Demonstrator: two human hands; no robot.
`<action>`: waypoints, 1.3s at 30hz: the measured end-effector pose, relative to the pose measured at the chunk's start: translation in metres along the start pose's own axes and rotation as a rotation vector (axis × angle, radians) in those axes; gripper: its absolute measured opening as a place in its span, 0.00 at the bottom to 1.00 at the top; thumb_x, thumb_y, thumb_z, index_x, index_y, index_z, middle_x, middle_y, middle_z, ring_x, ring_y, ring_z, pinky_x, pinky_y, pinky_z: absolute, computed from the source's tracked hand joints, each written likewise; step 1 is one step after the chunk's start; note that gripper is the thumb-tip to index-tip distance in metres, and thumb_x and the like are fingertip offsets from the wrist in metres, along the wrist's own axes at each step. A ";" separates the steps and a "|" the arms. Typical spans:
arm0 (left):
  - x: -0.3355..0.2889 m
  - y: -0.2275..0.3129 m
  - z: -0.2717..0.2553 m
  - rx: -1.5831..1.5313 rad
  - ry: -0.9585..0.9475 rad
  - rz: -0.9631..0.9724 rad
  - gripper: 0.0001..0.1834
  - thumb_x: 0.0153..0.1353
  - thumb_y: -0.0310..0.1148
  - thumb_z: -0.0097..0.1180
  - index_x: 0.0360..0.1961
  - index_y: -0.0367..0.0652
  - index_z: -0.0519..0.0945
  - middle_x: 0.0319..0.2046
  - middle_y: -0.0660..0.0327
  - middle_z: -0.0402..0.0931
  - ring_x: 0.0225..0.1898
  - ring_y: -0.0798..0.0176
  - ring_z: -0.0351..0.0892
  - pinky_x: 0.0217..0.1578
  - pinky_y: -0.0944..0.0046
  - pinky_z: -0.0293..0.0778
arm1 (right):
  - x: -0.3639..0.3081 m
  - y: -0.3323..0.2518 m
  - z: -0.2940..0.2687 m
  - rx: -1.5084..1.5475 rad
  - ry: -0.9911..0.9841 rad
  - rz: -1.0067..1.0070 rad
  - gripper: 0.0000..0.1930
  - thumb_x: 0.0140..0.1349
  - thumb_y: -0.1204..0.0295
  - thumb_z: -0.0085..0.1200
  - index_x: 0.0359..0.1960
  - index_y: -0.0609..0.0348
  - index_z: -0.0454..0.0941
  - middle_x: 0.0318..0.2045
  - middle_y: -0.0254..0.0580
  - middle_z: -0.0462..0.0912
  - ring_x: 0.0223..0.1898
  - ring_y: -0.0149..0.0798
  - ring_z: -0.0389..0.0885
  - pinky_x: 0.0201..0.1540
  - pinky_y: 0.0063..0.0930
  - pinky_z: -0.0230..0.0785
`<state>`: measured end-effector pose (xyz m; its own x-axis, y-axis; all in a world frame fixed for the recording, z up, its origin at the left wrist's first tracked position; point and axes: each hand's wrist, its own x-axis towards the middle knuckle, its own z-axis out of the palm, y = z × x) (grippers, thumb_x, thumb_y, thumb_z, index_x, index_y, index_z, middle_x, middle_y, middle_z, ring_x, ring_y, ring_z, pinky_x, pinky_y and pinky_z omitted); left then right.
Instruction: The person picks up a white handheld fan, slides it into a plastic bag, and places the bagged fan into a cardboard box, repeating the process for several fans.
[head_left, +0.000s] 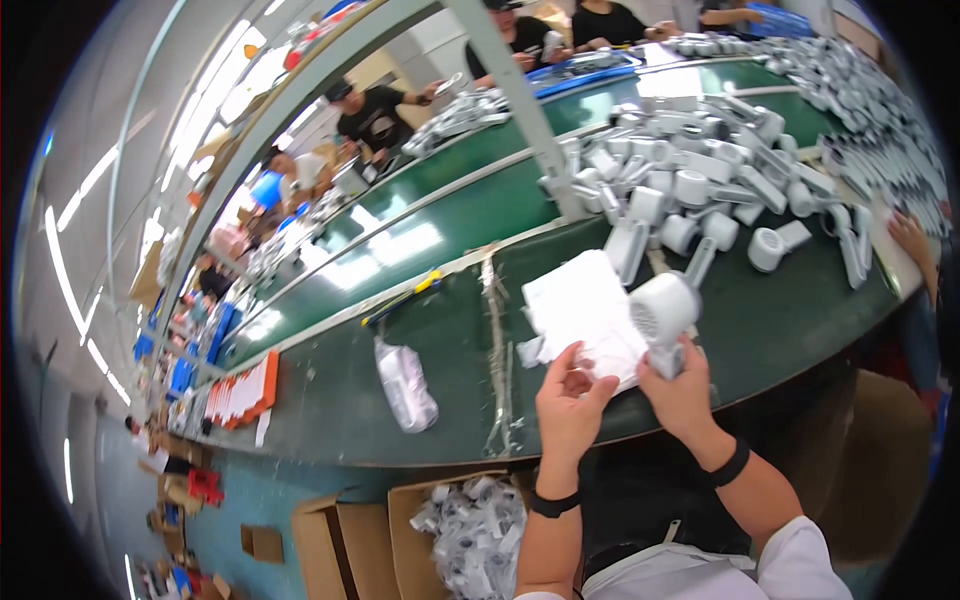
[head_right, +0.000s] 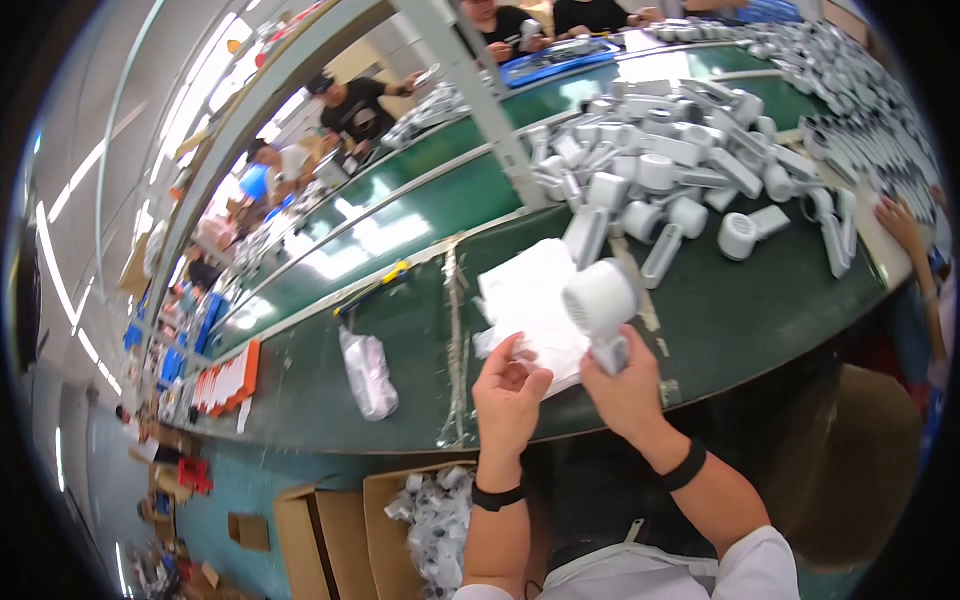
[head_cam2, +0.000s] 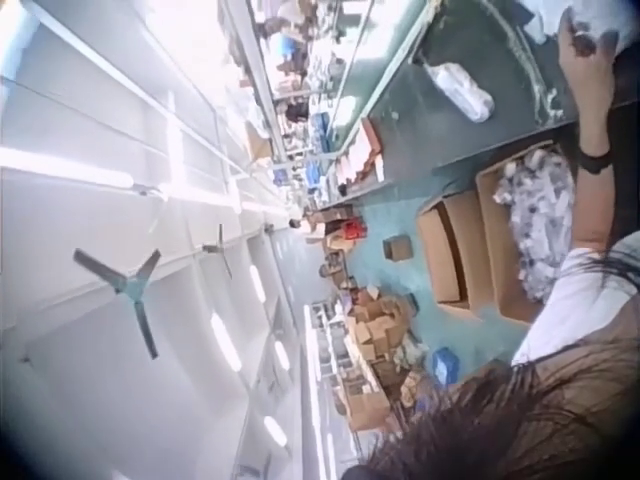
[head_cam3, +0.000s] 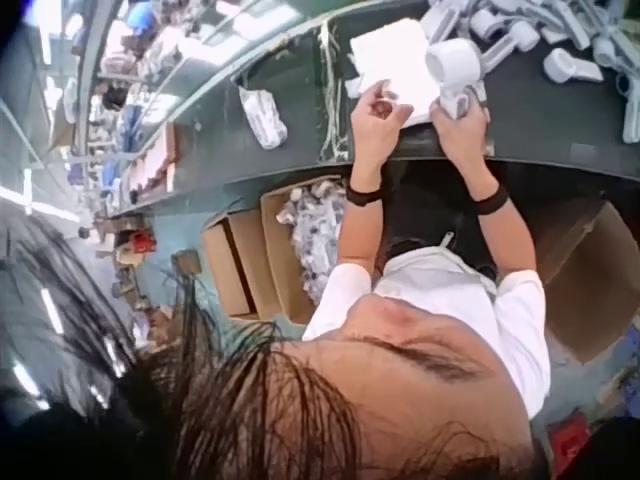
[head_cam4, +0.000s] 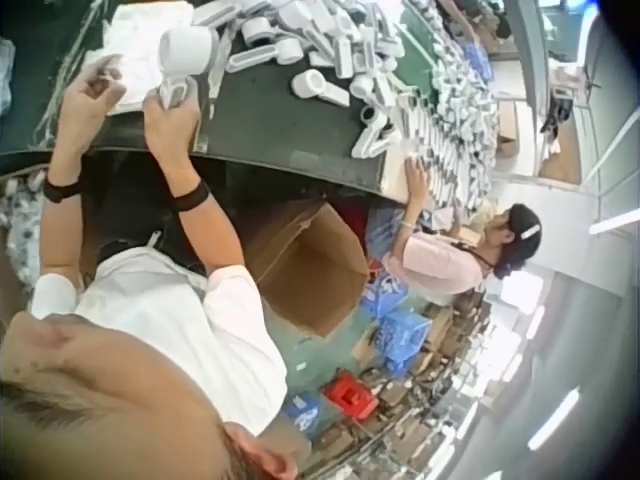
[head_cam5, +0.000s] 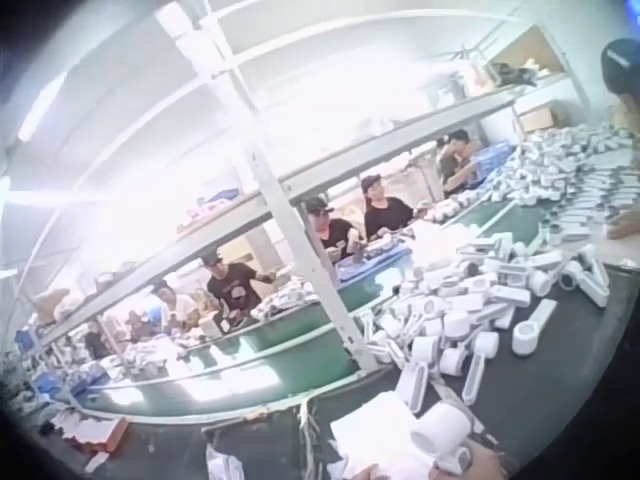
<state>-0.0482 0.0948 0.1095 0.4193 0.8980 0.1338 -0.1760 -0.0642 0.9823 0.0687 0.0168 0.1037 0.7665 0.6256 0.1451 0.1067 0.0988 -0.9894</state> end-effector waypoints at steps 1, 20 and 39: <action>0.001 -0.003 -0.003 0.119 0.053 0.021 0.19 0.60 0.23 0.62 0.53 0.30 0.76 0.33 0.65 0.77 0.33 0.75 0.74 0.34 0.74 0.70 | -0.001 -0.004 0.000 0.005 -0.016 0.029 0.13 0.54 0.75 0.60 0.41 0.63 0.76 0.30 0.34 0.78 0.32 0.27 0.75 0.37 0.26 0.69; 0.006 -0.010 0.007 0.307 0.056 0.064 0.12 0.61 0.29 0.63 0.43 0.32 0.81 0.23 0.67 0.76 0.21 0.77 0.69 0.23 0.76 0.64 | 0.000 -0.032 -0.108 0.107 -0.647 0.281 0.21 0.59 0.74 0.61 0.53 0.62 0.71 0.32 0.37 0.83 0.29 0.29 0.81 0.33 0.22 0.74; 0.007 -0.002 -0.015 0.345 -0.108 0.058 0.09 0.61 0.29 0.63 0.39 0.35 0.84 0.27 0.64 0.81 0.28 0.75 0.75 0.30 0.73 0.71 | 0.029 -0.029 -0.078 -0.268 -0.975 0.416 0.37 0.63 0.66 0.55 0.73 0.49 0.52 0.26 0.38 0.79 0.21 0.30 0.78 0.24 0.26 0.73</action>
<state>-0.0585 0.1081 0.1063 0.5127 0.8384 0.1851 0.1013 -0.2731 0.9566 0.1371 -0.0286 0.1363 -0.0438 0.9267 -0.3732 0.1802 -0.3601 -0.9154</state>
